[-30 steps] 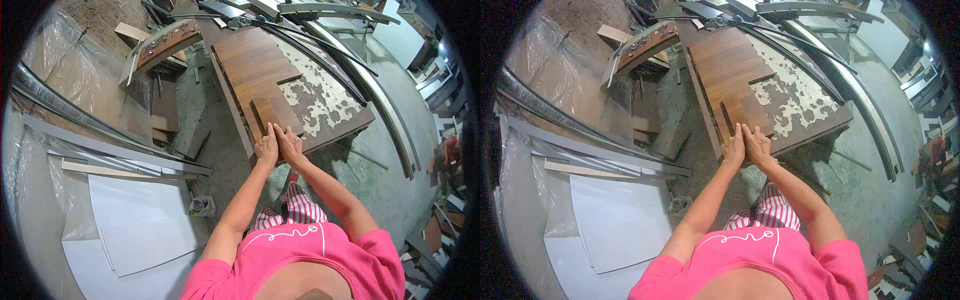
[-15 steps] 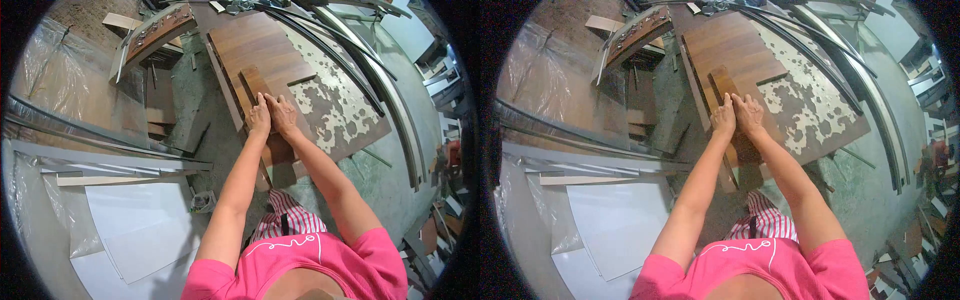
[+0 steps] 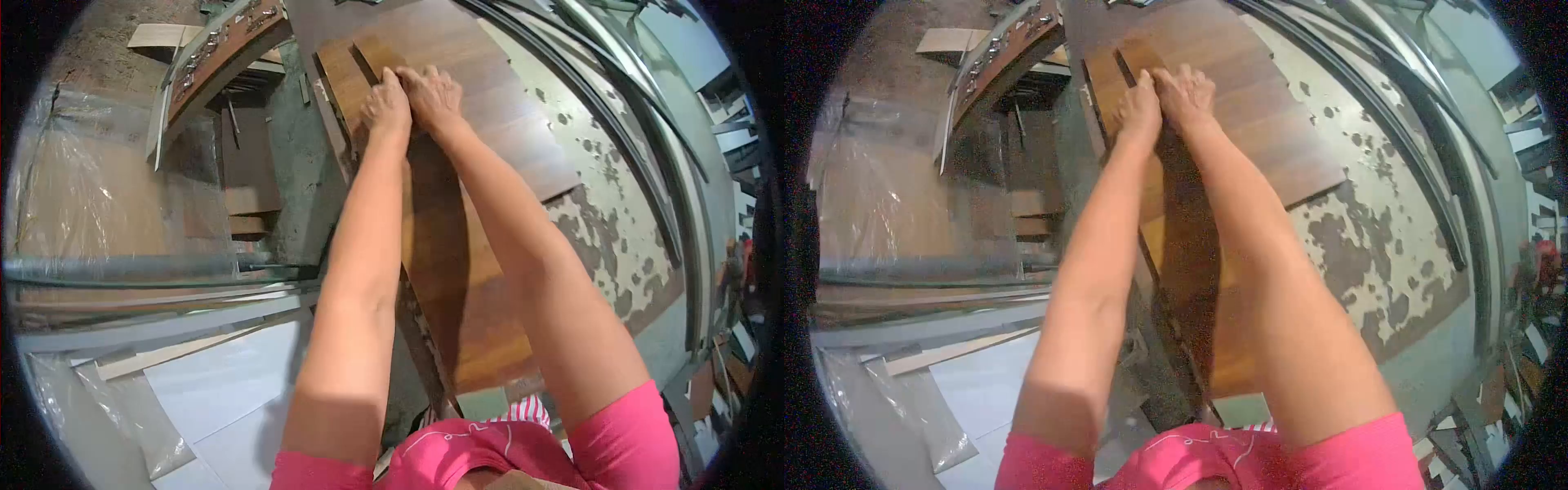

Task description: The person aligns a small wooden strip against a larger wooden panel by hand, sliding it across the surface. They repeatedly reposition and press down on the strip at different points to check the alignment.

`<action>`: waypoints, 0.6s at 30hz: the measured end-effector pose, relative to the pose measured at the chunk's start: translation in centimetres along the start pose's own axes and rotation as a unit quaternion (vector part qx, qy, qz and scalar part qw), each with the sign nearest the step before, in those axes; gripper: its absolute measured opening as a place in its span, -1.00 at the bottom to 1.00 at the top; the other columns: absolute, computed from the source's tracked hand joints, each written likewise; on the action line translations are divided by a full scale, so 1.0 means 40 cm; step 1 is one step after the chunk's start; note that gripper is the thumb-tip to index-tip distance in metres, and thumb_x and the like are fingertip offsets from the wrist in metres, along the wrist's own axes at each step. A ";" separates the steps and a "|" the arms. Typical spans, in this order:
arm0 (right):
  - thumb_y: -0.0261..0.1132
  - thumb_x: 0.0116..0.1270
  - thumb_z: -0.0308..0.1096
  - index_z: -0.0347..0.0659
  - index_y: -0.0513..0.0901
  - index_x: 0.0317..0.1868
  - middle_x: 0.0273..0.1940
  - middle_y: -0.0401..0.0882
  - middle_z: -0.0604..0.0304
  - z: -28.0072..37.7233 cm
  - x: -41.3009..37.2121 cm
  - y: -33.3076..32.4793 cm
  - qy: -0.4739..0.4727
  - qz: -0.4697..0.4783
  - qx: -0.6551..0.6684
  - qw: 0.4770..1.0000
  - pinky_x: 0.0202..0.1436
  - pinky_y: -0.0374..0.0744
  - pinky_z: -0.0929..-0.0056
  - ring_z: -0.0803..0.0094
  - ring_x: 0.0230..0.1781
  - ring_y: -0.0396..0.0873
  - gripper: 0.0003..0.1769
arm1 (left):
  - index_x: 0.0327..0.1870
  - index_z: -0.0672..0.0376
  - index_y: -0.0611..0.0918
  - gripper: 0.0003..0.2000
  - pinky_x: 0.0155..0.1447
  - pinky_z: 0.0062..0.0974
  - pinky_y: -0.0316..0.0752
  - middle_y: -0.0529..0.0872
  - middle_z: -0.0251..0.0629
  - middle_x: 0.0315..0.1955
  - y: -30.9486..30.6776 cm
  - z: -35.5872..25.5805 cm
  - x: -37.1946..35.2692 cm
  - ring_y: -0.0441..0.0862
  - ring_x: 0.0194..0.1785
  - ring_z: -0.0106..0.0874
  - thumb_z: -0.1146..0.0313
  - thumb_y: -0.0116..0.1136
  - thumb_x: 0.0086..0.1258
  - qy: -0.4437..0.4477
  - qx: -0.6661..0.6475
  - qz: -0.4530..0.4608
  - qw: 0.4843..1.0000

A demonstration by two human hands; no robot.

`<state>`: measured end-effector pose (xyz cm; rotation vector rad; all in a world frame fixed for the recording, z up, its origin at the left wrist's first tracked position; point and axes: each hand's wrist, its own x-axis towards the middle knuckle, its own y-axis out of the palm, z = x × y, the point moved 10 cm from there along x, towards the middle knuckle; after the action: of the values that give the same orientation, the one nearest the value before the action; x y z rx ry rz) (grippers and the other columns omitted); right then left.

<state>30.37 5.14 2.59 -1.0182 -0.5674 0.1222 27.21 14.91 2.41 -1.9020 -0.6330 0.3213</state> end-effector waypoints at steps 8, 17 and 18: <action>-0.05 0.26 -0.23 -0.03 0.52 -0.17 -0.17 0.51 0.08 0.006 0.267 0.155 -0.026 -0.016 0.015 0.999 -0.22 0.50 0.17 0.13 -0.21 0.53 -0.75 | -0.22 0.19 0.54 -0.68 0.03 -0.06 0.32 0.56 0.15 -0.19 0.070 0.030 0.328 0.46 -0.04 0.09 0.18 -0.23 0.30 0.101 0.021 -0.106 0.989; -0.01 0.25 -0.17 0.08 0.54 -0.10 -0.07 0.51 0.10 0.010 0.182 0.113 -0.053 0.057 -0.015 0.997 -0.09 0.52 0.27 0.21 -0.10 0.55 -0.72 | -0.12 0.34 0.56 -0.52 0.10 -0.15 0.32 0.56 0.08 -0.11 0.072 0.055 0.214 0.49 0.02 -0.07 0.17 -0.44 0.37 -0.044 -0.072 -0.050 0.995; -0.01 0.25 -0.19 0.08 0.54 -0.11 -0.07 0.51 0.10 0.009 0.151 0.103 -0.056 0.055 -0.026 0.997 -0.12 0.52 0.27 0.19 -0.13 0.56 -0.73 | -0.11 0.32 0.56 -0.51 0.10 -0.13 0.31 0.56 0.08 -0.11 0.054 0.039 0.168 0.48 0.02 -0.07 0.16 -0.45 0.36 -0.047 -0.066 -0.047 0.996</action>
<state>35.99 9.76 1.66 -1.0982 -0.6181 0.2645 32.56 19.23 0.22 -1.9835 -0.8218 0.3179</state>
